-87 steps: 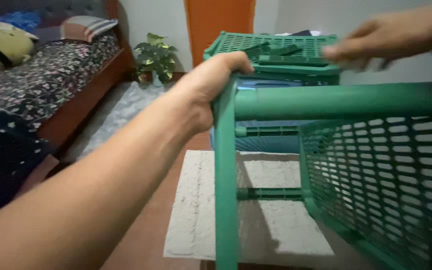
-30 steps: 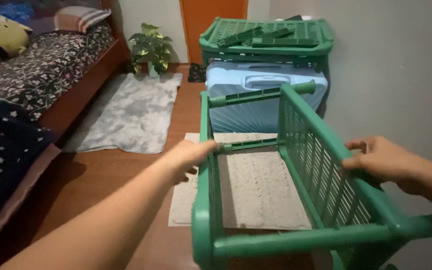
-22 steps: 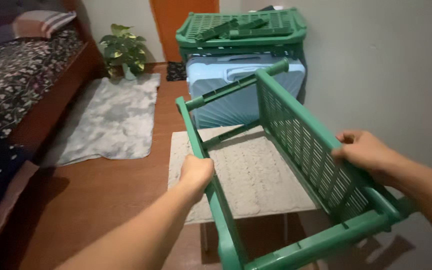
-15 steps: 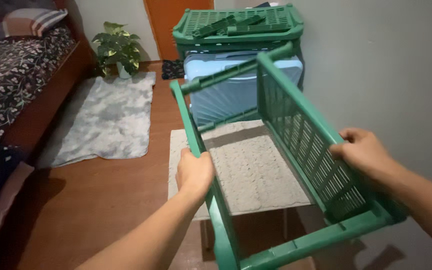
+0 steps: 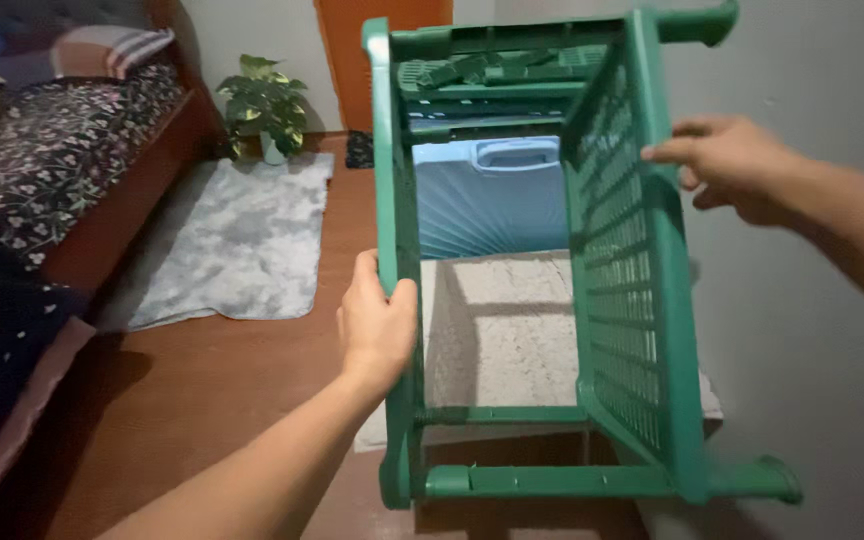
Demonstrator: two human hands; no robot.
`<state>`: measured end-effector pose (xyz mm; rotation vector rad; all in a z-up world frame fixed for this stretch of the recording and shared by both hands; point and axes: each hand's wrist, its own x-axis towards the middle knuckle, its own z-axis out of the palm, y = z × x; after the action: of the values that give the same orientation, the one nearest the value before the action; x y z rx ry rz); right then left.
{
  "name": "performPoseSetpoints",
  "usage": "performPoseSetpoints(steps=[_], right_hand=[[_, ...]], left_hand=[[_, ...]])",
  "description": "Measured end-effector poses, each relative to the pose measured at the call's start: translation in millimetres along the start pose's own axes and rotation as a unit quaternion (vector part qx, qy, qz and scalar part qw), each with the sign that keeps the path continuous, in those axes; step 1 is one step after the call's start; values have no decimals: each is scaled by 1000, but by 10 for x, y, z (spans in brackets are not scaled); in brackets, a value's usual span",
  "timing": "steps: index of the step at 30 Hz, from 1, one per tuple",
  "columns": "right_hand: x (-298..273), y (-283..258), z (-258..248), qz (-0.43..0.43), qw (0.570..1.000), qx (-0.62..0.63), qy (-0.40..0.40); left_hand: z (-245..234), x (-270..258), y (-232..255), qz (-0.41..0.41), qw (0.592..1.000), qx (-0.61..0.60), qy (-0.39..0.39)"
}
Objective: The person assembles a green plastic stool by inserting cylindrical legs into the base, stacking a second perforated platform on top, and attaching horizontal crossbars to form a frame. The person repeatedly adjusts and reattaches the crossbars to ensure stability.
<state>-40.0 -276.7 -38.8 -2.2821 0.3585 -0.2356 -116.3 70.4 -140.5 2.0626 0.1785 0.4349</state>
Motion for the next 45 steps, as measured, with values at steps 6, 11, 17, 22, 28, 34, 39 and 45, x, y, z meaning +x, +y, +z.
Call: performPoseSetpoints(steps=[6, 11, 17, 22, 28, 34, 39, 45], right_hand=[[226, -246, -74, 13, 997, 58, -58], [326, -197, -92, 18, 999, 27, -38], [340, -189, -260, 17, 994, 92, -49], [367, -164, -311, 10, 996, 91, -23], [414, -50, -417, -11, 990, 132, -40], [510, 21, -330, -52, 990, 131, -16], [677, 222, -141, -117, 979, 159, -39], [886, 576, 82, -112, 979, 166, -41]], left_hand=[[64, 94, -81, 11, 1000, -1, -2], [155, 328, -99, 28, 999, -37, -27], [245, 822, 144, 19, 998, 31, -44], [307, 1006, 329, -7, 997, 60, -49], [568, 1092, 417, -9, 998, 51, -46], [734, 1263, 376, -16, 997, -13, -72], [714, 1564, 555, -29, 990, -108, -83], [742, 1550, 525, 24, 992, -93, -84]])
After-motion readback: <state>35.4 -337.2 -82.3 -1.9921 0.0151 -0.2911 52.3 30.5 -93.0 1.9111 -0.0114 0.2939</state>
